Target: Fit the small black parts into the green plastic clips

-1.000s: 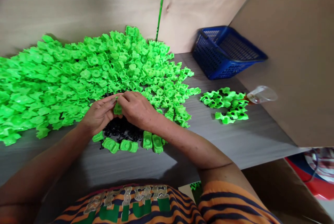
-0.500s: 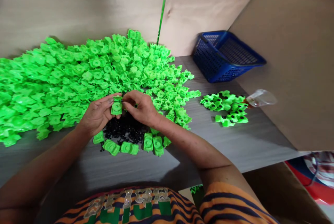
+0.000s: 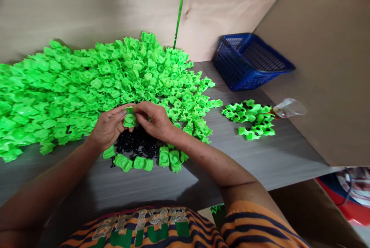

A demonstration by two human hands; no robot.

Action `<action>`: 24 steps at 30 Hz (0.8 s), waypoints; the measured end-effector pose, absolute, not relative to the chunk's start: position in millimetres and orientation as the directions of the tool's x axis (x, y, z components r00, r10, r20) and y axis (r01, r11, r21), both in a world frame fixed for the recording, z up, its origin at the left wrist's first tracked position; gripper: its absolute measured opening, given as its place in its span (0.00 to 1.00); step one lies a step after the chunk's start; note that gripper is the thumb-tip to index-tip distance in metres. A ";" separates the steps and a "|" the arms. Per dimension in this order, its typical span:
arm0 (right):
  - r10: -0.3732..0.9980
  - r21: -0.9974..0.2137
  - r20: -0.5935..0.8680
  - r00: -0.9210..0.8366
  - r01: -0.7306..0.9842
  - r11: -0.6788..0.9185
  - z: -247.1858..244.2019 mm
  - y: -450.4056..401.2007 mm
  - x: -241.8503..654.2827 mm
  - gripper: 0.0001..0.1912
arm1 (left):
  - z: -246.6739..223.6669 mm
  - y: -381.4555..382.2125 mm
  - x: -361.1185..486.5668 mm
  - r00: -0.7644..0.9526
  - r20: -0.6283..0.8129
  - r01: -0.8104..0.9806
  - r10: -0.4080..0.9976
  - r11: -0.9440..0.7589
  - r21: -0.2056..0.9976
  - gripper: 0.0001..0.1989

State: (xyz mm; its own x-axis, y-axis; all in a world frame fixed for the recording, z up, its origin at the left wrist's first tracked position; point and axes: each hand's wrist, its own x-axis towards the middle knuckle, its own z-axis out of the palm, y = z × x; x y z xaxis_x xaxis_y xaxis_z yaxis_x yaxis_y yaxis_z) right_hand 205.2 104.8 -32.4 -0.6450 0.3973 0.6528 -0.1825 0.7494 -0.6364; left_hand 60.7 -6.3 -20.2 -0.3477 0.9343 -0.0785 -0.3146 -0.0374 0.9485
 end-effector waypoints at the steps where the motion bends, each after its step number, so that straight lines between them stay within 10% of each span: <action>1: 0.390 -0.633 0.657 -0.645 -0.191 0.750 -32.1 105.2 205.1 0.04 | -20.2 -6.1 60.4 -0.349 -0.079 -0.313 0.934 -0.036 0.949 0.23; 18: 0.404 -0.674 0.537 -0.740 -0.089 0.733 -13.4 117.3 213.2 0.05 | -12.2 -3.0 59.0 -0.401 -0.131 -0.364 0.907 -0.027 0.931 0.16; 24: 0.311 -0.393 0.270 -0.911 0.190 0.900 -1.1 146.4 227.0 0.07 | -4.6 0.8 42.9 -0.502 -0.222 -0.401 0.836 0.003 0.916 0.14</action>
State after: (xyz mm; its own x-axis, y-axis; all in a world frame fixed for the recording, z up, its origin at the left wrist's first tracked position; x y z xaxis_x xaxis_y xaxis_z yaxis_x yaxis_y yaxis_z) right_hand 227.0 146.4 -1.1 -0.9113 0.3107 0.2702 0.1903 0.8997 -0.3928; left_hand 42.9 0.8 -4.6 -0.5016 0.8361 -0.2223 -0.4007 0.0032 0.9162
